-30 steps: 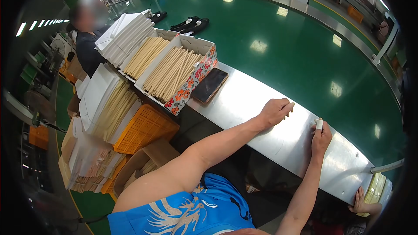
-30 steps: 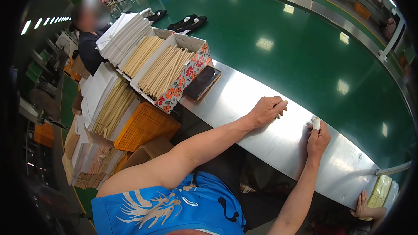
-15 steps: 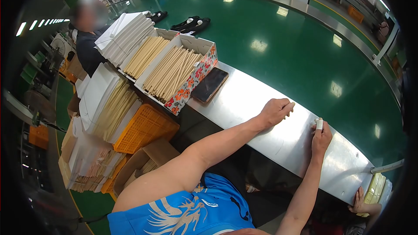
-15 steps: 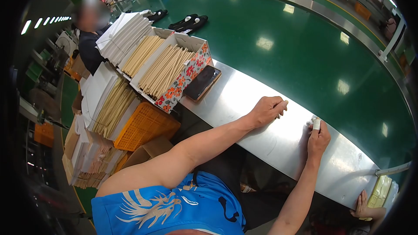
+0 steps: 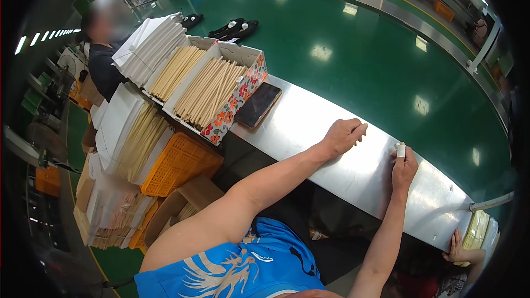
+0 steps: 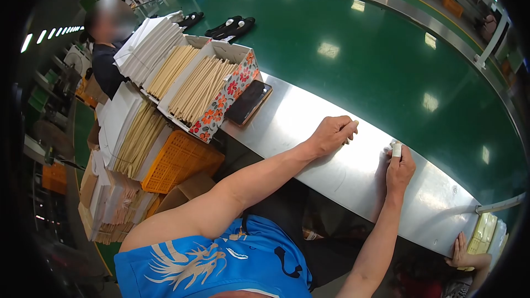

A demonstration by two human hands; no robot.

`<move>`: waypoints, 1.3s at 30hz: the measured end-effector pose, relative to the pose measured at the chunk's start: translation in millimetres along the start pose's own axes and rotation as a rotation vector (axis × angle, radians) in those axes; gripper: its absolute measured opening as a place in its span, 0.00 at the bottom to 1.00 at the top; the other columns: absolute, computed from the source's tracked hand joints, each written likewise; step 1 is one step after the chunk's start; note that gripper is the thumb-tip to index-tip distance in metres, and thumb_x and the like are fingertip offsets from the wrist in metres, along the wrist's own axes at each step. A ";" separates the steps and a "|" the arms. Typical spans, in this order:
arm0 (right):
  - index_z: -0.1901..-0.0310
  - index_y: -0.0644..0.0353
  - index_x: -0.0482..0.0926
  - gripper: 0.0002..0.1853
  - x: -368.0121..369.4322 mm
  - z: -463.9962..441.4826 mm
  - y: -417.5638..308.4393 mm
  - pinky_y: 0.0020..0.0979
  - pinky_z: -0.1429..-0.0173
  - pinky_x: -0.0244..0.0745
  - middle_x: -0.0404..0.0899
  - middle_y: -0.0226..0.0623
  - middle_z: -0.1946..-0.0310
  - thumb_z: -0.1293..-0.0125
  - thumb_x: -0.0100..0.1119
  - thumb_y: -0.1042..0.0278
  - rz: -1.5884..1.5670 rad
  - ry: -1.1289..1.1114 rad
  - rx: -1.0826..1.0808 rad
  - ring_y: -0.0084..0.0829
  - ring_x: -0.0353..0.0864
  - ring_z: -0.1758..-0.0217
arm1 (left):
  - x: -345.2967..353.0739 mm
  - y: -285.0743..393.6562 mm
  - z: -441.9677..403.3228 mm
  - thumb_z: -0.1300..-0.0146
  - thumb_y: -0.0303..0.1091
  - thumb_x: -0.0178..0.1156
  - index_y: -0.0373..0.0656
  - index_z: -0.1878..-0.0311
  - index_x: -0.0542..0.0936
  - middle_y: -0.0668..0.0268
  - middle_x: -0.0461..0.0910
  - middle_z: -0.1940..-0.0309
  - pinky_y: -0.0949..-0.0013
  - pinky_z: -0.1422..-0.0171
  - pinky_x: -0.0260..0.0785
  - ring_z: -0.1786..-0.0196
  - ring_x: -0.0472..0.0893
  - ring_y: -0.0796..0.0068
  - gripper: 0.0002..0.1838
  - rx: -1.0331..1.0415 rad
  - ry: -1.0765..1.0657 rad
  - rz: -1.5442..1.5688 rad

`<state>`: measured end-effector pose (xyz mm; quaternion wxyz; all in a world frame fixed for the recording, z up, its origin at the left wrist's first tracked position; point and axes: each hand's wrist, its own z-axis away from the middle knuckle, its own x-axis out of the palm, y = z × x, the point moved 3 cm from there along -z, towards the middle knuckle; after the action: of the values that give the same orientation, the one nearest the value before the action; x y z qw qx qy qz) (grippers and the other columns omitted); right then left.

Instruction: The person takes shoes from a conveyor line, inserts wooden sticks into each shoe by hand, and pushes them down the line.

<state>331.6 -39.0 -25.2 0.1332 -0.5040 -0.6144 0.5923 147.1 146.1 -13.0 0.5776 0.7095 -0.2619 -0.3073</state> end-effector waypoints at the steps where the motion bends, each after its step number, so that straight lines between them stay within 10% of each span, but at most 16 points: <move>1: 0.50 0.63 0.88 0.13 -0.1 0.0 -0.4 0.25 0.61 0.74 0.86 0.31 0.68 0.15 0.58 0.65 -0.001 0.002 -0.015 0.19 0.78 0.69 | 0.0 0.7 0.1 0.17 0.47 0.58 0.35 0.64 0.87 0.60 0.87 0.73 0.64 0.61 0.80 0.68 0.87 0.71 0.25 0.012 0.015 0.002; 24: 0.50 0.61 0.89 0.12 4.4 -3.4 12.3 0.28 0.63 0.75 0.85 0.29 0.70 0.16 0.58 0.63 0.006 0.027 -0.045 0.20 0.78 0.71 | -1.6 0.4 1.4 0.16 0.45 0.59 0.34 0.60 0.85 0.63 0.85 0.71 0.68 0.59 0.80 0.66 0.85 0.76 0.22 -0.071 -0.020 0.035; 28: 0.55 0.61 0.88 0.10 3.0 1.0 3.2 0.39 0.57 0.82 0.90 0.45 0.66 0.23 0.57 0.68 0.212 0.074 -0.113 0.37 0.89 0.65 | 2.5 -13.4 3.2 0.16 0.44 0.58 0.38 0.58 0.85 0.67 0.83 0.72 0.71 0.63 0.75 0.69 0.81 0.78 0.19 -0.132 0.010 0.088; 39: 0.67 0.60 0.82 0.18 -2.0 2.5 -6.3 0.49 0.60 0.77 0.85 0.46 0.71 0.22 0.60 0.56 0.119 0.116 -0.108 0.51 0.85 0.67 | 3.9 -0.9 2.7 0.12 0.42 0.56 0.37 0.60 0.86 0.70 0.84 0.72 0.78 0.71 0.69 0.74 0.78 0.86 0.21 -0.061 -0.014 0.060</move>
<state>327.7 -40.6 -19.6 0.1057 -0.5795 -0.6056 0.5350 147.8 141.7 -14.8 0.6062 0.6811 -0.2778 -0.3026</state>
